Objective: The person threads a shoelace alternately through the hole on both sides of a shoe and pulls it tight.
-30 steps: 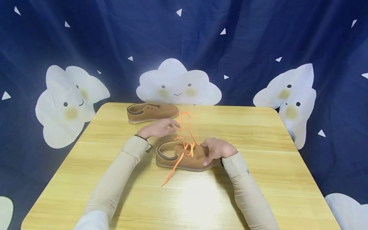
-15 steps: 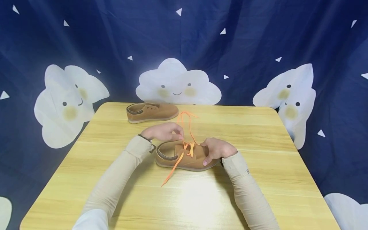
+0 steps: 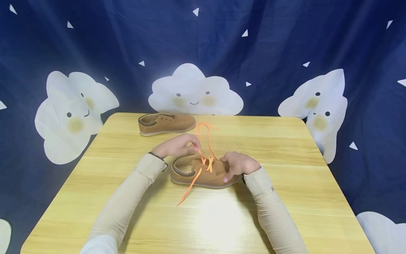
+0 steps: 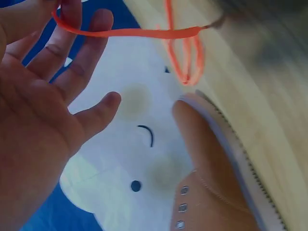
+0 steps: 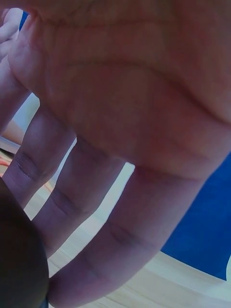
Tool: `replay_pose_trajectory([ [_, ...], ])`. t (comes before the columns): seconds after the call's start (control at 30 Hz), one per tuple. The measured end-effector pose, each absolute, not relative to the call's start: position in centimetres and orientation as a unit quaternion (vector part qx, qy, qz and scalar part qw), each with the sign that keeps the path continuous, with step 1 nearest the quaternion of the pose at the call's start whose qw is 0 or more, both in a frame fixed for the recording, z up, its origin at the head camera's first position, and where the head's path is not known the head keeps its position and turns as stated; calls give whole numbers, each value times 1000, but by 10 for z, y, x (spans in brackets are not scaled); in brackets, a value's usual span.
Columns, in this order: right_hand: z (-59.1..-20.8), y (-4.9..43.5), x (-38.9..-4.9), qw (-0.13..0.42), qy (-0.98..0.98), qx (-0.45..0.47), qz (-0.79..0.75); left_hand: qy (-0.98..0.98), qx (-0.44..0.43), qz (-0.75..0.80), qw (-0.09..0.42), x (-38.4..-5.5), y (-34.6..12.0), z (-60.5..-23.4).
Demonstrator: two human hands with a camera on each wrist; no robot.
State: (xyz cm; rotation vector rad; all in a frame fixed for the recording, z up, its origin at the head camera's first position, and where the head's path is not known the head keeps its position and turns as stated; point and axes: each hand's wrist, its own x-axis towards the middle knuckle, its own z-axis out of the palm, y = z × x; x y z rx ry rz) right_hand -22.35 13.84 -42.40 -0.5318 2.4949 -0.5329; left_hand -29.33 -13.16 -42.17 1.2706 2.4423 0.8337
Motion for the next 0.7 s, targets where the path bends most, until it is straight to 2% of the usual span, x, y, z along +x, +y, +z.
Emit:
replay_pose_trajectory([
  [0.27,-424,139,-223,262,924,-197,-196,861,371,300,176,-299,-144,-437],
  [0.7,-424,141,-223,258,922,-209,-200,912,270,278,133,-305,-178,-453],
])
